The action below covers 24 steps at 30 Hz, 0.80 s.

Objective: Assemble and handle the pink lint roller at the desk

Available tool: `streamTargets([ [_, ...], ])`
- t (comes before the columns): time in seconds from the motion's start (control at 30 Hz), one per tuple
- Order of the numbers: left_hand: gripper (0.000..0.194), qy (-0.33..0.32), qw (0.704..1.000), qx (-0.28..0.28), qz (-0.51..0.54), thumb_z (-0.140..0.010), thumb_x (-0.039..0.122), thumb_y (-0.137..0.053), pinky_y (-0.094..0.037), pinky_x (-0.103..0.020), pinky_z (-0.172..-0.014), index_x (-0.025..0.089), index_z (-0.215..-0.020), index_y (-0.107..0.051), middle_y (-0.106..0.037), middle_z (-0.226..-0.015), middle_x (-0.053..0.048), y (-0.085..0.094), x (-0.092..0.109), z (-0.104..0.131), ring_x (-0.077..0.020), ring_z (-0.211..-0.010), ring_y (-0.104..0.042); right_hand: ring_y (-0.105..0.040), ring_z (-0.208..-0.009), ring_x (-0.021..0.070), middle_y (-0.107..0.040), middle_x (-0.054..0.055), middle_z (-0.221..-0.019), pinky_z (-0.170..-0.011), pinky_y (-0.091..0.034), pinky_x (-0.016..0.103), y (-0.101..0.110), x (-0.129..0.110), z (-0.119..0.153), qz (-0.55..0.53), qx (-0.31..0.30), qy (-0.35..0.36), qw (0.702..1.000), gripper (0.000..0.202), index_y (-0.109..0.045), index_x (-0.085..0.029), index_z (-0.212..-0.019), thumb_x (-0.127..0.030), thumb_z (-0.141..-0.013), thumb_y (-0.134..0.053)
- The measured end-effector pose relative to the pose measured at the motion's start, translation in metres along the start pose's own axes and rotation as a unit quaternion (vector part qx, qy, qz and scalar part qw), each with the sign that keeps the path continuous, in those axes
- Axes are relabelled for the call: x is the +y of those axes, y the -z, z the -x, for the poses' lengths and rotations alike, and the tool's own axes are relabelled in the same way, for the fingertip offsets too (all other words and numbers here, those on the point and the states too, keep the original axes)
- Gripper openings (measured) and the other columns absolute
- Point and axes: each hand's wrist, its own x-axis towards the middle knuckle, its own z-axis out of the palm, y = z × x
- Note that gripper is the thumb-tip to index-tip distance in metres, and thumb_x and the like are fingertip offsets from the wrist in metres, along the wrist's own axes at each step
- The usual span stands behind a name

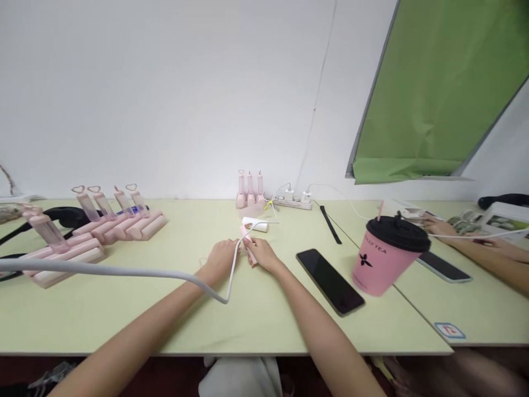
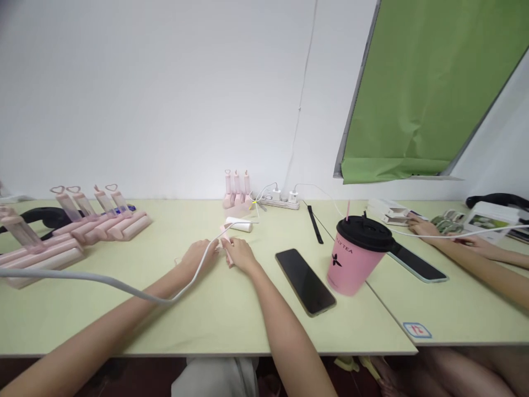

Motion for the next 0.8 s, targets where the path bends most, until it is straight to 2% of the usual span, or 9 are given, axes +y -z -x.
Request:
streamTargets([
  [0.13,0.021,0.008,1.0,0.005,0.018,-0.082,0.015,-0.036,-0.037,-0.031,-0.064,0.012,-0.082,-0.057,-0.059,-0.08,-0.012,0.004,-0.021,0.004,-0.0238,-0.077,-0.057,-0.051,-0.042,0.0102,-0.057,0.003,-0.058,-0.048,-0.041,0.021,-0.014,-0.003,-0.005,-0.017,-0.003,0.025,1.0,0.051,-0.052,-0.014,-0.079,-0.059,-0.088,-0.031],
  [0.3,0.021,0.034,0.998,0.023,0.044,-0.081,0.02,-0.037,-0.036,-0.03,-0.061,0.013,-0.075,-0.056,-0.059,-0.075,-0.012,-0.007,-0.036,0.009,-0.0232,-0.074,-0.057,-0.051,-0.043,0.0114,-0.057,0.004,-0.057,-0.047,-0.042,0.022,-0.025,-0.014,-0.008,-0.019,0.011,0.024,0.999,0.054,-0.055,-0.013,-0.078,-0.065,-0.082,-0.04],
  [0.47,0.026,0.039,0.997,0.019,0.061,-0.082,0.027,-0.037,-0.036,-0.029,-0.06,0.012,-0.075,-0.058,-0.059,-0.072,-0.013,-0.009,-0.043,0.012,-0.0234,-0.071,-0.057,-0.05,-0.041,0.0109,-0.056,0.004,-0.055,-0.043,-0.039,0.021,-0.028,-0.022,-0.004,-0.009,0.033,0.034,0.999,0.051,-0.057,-0.013,-0.079,-0.062,-0.081,-0.044],
  [0.63,0.025,0.034,0.994,0.027,0.097,-0.079,0.026,-0.041,-0.035,-0.027,-0.061,0.01,-0.077,-0.061,-0.059,-0.072,-0.013,-0.003,-0.037,0.016,-0.0202,-0.069,-0.056,-0.048,-0.043,0.0093,-0.054,0.003,-0.053,-0.047,-0.036,0.02,-0.036,-0.028,0.0,0.068,0.103,0.071,0.99,0.04,-0.06,-0.012,-0.08,-0.05,-0.084,-0.048],
  [0.7,0.022,0.035,0.992,0.037,0.112,-0.077,0.023,-0.042,-0.033,-0.026,-0.058,0.01,-0.075,-0.06,-0.058,-0.07,-0.011,0.0,-0.035,0.017,-0.0184,-0.066,-0.054,-0.048,-0.043,0.0088,-0.054,0.003,-0.052,-0.05,-0.036,0.02,-0.029,-0.027,0.0,0.063,0.102,0.083,0.989,0.037,-0.06,-0.012,-0.082,-0.047,-0.084,-0.048],
  [0.73,0.021,0.039,0.991,0.037,0.124,-0.076,0.022,-0.042,-0.031,-0.026,-0.056,0.011,-0.073,-0.059,-0.058,-0.069,-0.01,0.001,-0.035,0.019,-0.0173,-0.063,-0.053,-0.047,-0.043,0.0083,-0.054,0.004,-0.053,-0.051,-0.036,0.019,-0.021,-0.025,-0.001,0.046,0.122,0.076,0.989,0.039,-0.059,-0.01,-0.083,-0.047,-0.086,-0.045],
  [0.77,0.019,0.043,0.989,0.033,0.14,-0.074,0.021,-0.042,-0.03,-0.026,-0.055,0.011,-0.07,-0.058,-0.057,-0.067,-0.009,0.001,-0.039,0.022,-0.0161,-0.061,-0.051,-0.047,-0.044,0.0078,-0.054,0.006,-0.055,-0.051,-0.036,0.019,-0.01,-0.022,-0.003,0.026,0.154,0.059,0.986,0.044,-0.059,-0.007,-0.084,-0.046,-0.089,-0.039],
  [0.8,0.018,0.053,0.986,0.031,0.156,-0.073,0.02,-0.042,-0.028,-0.026,-0.054,0.011,-0.067,-0.056,-0.056,-0.065,-0.008,0.002,-0.045,0.028,-0.015,-0.059,-0.05,-0.046,-0.045,0.0073,-0.055,0.009,-0.058,-0.051,-0.036,0.019,0.003,-0.018,-0.004,-0.002,0.211,0.032,0.977,0.051,-0.058,-0.004,-0.086,-0.046,-0.093,-0.029],
])
